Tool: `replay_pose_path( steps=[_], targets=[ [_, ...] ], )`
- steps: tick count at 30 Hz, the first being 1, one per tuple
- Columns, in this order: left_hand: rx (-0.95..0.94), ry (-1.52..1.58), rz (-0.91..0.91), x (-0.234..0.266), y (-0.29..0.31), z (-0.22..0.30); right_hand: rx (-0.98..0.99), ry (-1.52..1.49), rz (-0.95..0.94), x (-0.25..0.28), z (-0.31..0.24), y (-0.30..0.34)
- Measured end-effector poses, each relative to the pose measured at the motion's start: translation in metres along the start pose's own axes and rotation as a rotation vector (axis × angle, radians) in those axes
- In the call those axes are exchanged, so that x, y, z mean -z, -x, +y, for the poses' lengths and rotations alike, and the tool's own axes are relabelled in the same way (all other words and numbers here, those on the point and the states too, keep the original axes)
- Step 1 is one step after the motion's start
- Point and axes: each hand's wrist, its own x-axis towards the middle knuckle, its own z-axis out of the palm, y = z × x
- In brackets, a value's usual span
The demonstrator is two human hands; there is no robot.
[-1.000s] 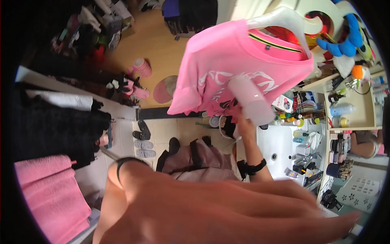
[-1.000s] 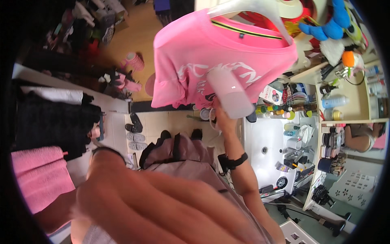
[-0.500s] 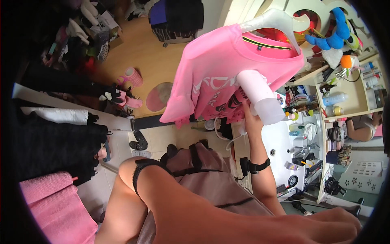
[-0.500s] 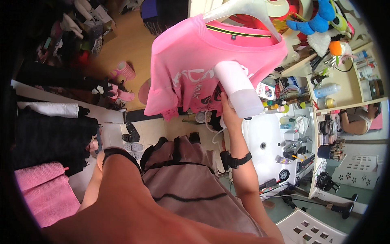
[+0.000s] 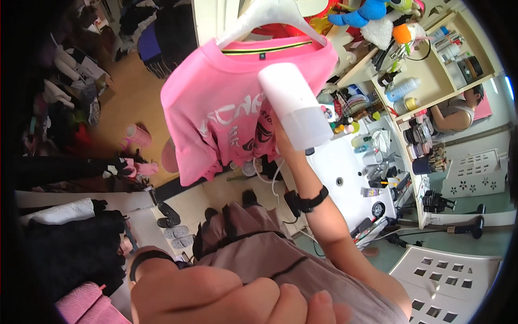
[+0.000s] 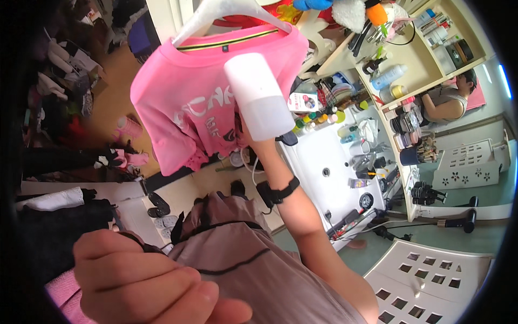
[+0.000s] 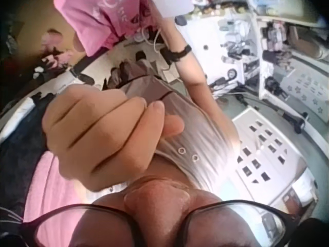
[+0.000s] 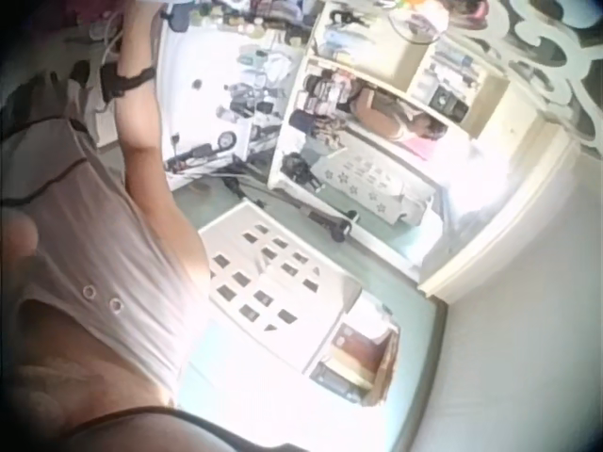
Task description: Steaming a pink sweatshirt and organizing clothes in a dressing area.
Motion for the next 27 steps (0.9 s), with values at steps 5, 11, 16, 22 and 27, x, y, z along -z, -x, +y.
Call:
replay_pose_path(
  steps=[5, 11, 16, 22, 27],
  targets=[
    [-0.106, -0.123, -0.311, 0.01, -0.008, -0.01, -0.228, -0.122, 0.19, -0.006, 0.01, 0.021],
    [0.185, -0.277, -0.56, -0.014, -0.028, 0.003, -0.389, -0.233, 0.289, 0.022, 0.046, 0.015],
    [0.328, -0.242, -0.51, -0.025, -0.01, -0.007, -0.571, -0.282, 0.172, 0.04, 0.013, -0.015],
    [1.169, 0.321, -0.989, -0.046, 0.128, -0.096, -0.361, -0.165, -0.026, -0.001, 0.057, 0.053],
    [1.596, 0.118, -0.636, -0.022, 0.313, -0.131, -0.341, -0.234, 0.044, 0.007, 0.041, 0.014]
  ],
)
